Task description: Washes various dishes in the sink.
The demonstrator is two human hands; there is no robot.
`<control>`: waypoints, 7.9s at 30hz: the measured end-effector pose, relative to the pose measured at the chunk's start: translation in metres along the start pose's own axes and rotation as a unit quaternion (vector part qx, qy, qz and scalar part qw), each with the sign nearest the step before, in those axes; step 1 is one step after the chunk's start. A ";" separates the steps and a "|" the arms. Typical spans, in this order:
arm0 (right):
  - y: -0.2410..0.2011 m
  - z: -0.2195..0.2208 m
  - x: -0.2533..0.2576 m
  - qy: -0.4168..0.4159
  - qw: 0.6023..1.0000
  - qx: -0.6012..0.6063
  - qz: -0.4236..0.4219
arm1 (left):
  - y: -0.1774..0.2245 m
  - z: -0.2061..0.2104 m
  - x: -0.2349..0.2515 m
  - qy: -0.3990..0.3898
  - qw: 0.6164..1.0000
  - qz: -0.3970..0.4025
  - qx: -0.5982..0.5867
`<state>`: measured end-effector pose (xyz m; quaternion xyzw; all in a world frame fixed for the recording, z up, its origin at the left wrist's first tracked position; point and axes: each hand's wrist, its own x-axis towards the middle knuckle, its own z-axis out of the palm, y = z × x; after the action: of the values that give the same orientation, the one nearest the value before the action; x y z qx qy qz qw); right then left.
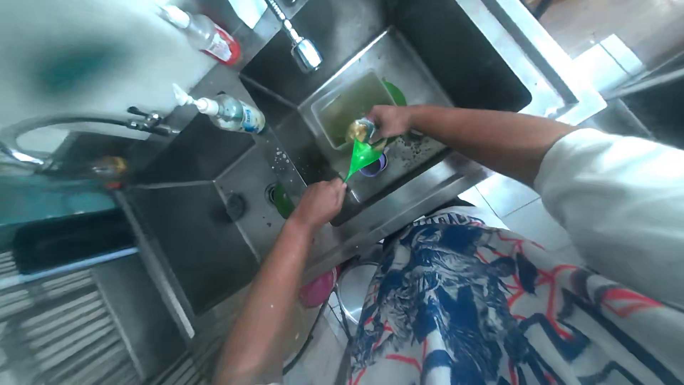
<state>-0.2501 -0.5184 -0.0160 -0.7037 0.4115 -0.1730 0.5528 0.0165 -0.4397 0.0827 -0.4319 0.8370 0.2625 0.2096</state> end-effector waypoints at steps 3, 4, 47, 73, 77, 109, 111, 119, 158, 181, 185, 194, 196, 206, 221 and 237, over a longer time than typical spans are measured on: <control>-0.023 0.002 0.008 -0.107 0.983 -0.151 -0.019 | 0.001 -0.003 0.003 -0.012 0.999 -0.001 0.046; -0.028 0.006 0.010 -0.128 0.975 -0.183 -0.021 | 0.001 -0.003 0.005 -0.013 0.998 -0.004 0.057; -0.108 0.126 0.036 0.209 0.828 0.404 0.328 | -0.002 0.016 -0.024 0.146 0.955 -0.191 -0.175; -0.042 0.007 -0.089 0.289 0.861 0.117 0.402 | -0.204 0.075 -0.040 -0.063 0.888 -0.406 -0.206; -0.015 -0.028 -0.104 0.257 0.893 0.013 0.369 | -0.105 0.006 -0.042 0.085 0.905 -0.333 -0.249; 0.034 -0.111 -0.177 0.200 0.933 0.151 0.260 | 0.000 -0.001 0.238 0.088 0.664 -0.519 -0.531; 0.037 -0.112 -0.178 0.195 0.933 0.154 0.259 | -0.004 -0.006 0.242 0.108 0.658 -0.516 -0.538; 0.039 -0.110 -0.168 0.193 0.942 0.141 0.236 | 0.020 -0.039 0.208 0.182 0.666 -0.493 -0.529; -0.060 0.026 0.025 0.129 0.974 -0.188 0.010 | 0.040 0.009 0.046 0.334 0.837 -0.235 -0.364; -0.032 -0.008 0.049 0.136 0.982 -0.128 0.014 | 0.036 -0.002 0.088 0.326 0.857 -0.206 -0.341; -0.026 0.009 0.012 0.035 0.987 -0.154 -0.026 | 0.019 -0.005 0.088 0.336 0.856 -0.221 -0.326; -0.040 0.012 0.022 0.104 0.989 -0.103 0.014 | 0.022 0.010 0.112 0.383 0.838 -0.221 -0.320; -0.023 0.029 -0.001 0.080 0.991 -0.110 -0.015 | 0.017 0.009 0.109 0.399 0.826 -0.224 -0.328; -0.050 0.025 0.015 0.079 0.983 -0.163 0.028 | 0.031 0.017 0.101 0.399 0.803 -0.267 -0.354; -0.036 0.047 -0.028 0.086 0.976 -0.196 -0.047 | 0.040 0.024 0.088 0.429 0.789 -0.289 -0.332; -0.019 0.041 -0.014 0.130 0.941 -0.208 -0.234 | 0.053 0.024 0.072 0.385 0.855 -0.204 -0.282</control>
<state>-0.2230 -0.4806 -0.0087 -0.8508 0.3307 -0.2977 0.2797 -0.0631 -0.4427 0.0359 -0.7000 0.6342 0.2514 -0.2111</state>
